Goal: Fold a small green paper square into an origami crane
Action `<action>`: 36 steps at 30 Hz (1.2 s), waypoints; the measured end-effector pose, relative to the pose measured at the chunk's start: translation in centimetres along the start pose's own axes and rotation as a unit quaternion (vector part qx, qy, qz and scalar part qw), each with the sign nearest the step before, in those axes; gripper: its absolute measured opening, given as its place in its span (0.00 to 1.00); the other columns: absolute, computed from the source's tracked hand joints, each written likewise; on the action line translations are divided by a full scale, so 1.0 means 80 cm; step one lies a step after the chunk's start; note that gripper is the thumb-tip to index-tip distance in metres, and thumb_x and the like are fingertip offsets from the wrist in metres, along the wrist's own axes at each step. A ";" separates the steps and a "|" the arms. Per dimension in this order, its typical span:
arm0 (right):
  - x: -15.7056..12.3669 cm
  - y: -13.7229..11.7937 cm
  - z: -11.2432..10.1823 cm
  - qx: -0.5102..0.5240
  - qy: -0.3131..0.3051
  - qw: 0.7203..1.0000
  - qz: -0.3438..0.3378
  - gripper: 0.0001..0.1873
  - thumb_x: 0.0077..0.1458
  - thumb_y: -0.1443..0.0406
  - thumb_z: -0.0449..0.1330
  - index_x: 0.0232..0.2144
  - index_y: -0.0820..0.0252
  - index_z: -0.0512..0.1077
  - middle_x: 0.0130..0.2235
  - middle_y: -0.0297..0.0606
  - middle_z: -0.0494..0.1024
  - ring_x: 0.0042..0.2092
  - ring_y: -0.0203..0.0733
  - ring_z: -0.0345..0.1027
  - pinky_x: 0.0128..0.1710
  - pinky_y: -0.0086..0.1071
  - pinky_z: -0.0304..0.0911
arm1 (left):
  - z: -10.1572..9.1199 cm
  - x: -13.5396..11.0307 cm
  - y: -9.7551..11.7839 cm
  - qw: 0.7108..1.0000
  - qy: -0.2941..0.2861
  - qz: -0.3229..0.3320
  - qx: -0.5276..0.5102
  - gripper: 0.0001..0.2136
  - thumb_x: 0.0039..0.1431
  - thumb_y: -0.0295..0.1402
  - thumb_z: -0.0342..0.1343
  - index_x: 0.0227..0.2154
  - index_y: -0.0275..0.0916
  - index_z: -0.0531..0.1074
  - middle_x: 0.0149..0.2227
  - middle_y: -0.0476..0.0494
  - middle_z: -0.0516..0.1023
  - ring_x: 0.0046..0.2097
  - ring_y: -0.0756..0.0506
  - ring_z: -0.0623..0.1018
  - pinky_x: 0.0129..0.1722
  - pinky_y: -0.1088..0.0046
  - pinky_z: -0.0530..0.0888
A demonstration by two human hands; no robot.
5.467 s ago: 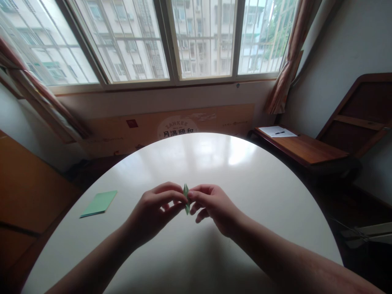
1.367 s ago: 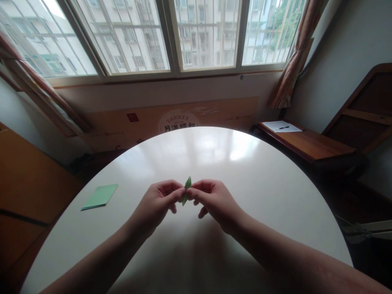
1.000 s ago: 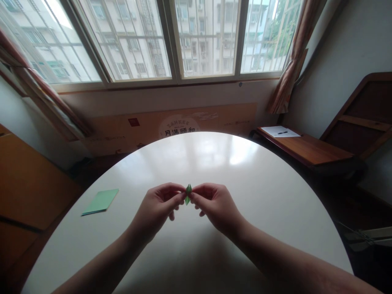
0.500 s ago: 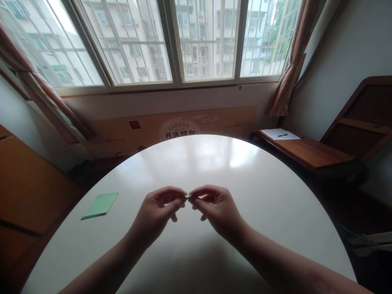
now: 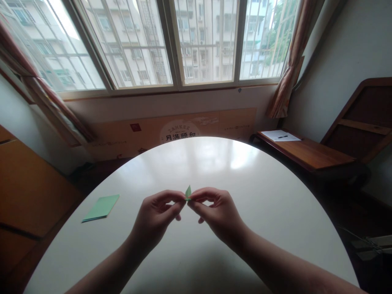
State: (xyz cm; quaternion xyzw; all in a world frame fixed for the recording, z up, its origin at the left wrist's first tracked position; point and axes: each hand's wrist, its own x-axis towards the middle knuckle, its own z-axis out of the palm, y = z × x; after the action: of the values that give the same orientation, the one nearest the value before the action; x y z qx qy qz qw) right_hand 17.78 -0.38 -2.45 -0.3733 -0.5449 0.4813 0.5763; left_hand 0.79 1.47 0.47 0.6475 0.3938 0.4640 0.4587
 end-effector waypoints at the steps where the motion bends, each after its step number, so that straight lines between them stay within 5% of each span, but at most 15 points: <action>1: 0.000 0.000 0.000 0.005 0.001 1.000 -0.001 0.09 0.49 0.61 0.71 0.32 0.59 0.82 0.34 0.42 0.81 0.34 0.44 0.74 0.21 0.29 0.71 | 0.001 0.000 0.000 1.000 -0.001 -0.002 -0.009 0.04 0.51 0.30 0.63 0.28 0.35 0.80 0.27 0.44 0.80 0.26 0.49 0.75 0.23 0.75 0.75; 9: -0.004 0.002 0.003 0.015 0.020 1.000 0.015 0.10 0.49 0.60 0.72 0.31 0.60 0.80 0.30 0.39 0.79 0.31 0.42 0.72 0.20 0.28 0.69 | 0.002 0.001 -0.007 0.997 0.009 -0.027 -0.074 0.06 0.49 0.31 0.66 0.27 0.35 0.76 0.26 0.47 0.78 0.26 0.49 0.75 0.21 0.76 0.74; 16: -0.003 0.004 0.002 0.041 0.018 0.999 0.029 0.14 0.49 0.60 0.72 0.37 0.58 0.79 0.33 0.39 0.80 0.33 0.43 0.73 0.19 0.27 0.68 | 0.003 0.002 -0.008 0.993 -0.008 -0.065 -0.102 0.14 0.50 0.35 0.69 0.38 0.34 0.79 0.30 0.42 0.81 0.30 0.46 0.77 0.23 0.75 0.74; 26: -0.002 0.002 0.001 0.066 0.014 0.995 0.074 0.14 0.47 0.61 0.73 0.38 0.58 0.82 0.30 0.39 0.80 0.30 0.39 0.68 0.19 0.26 0.66 | -0.001 0.006 -0.008 0.986 -0.053 -0.116 -0.105 0.09 0.47 0.35 0.70 0.30 0.35 0.82 0.24 0.46 0.77 0.25 0.50 0.71 0.21 0.77 0.71; 36: -0.002 0.003 0.005 0.040 -0.001 0.994 0.103 0.17 0.48 0.55 0.71 0.37 0.60 0.81 0.30 0.40 0.79 0.31 0.41 0.69 0.18 0.26 0.64 | 0.002 0.004 -0.007 0.994 -0.022 -0.096 -0.052 0.11 0.50 0.38 0.67 0.29 0.34 0.82 0.24 0.45 0.76 0.25 0.50 0.70 0.20 0.78 0.68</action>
State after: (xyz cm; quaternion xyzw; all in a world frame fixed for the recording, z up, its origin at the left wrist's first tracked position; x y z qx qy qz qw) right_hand 17.37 -0.53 -2.67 -0.4031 -0.4845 0.5600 0.5377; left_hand 0.95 1.92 -0.04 0.5922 0.4193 0.4229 0.5428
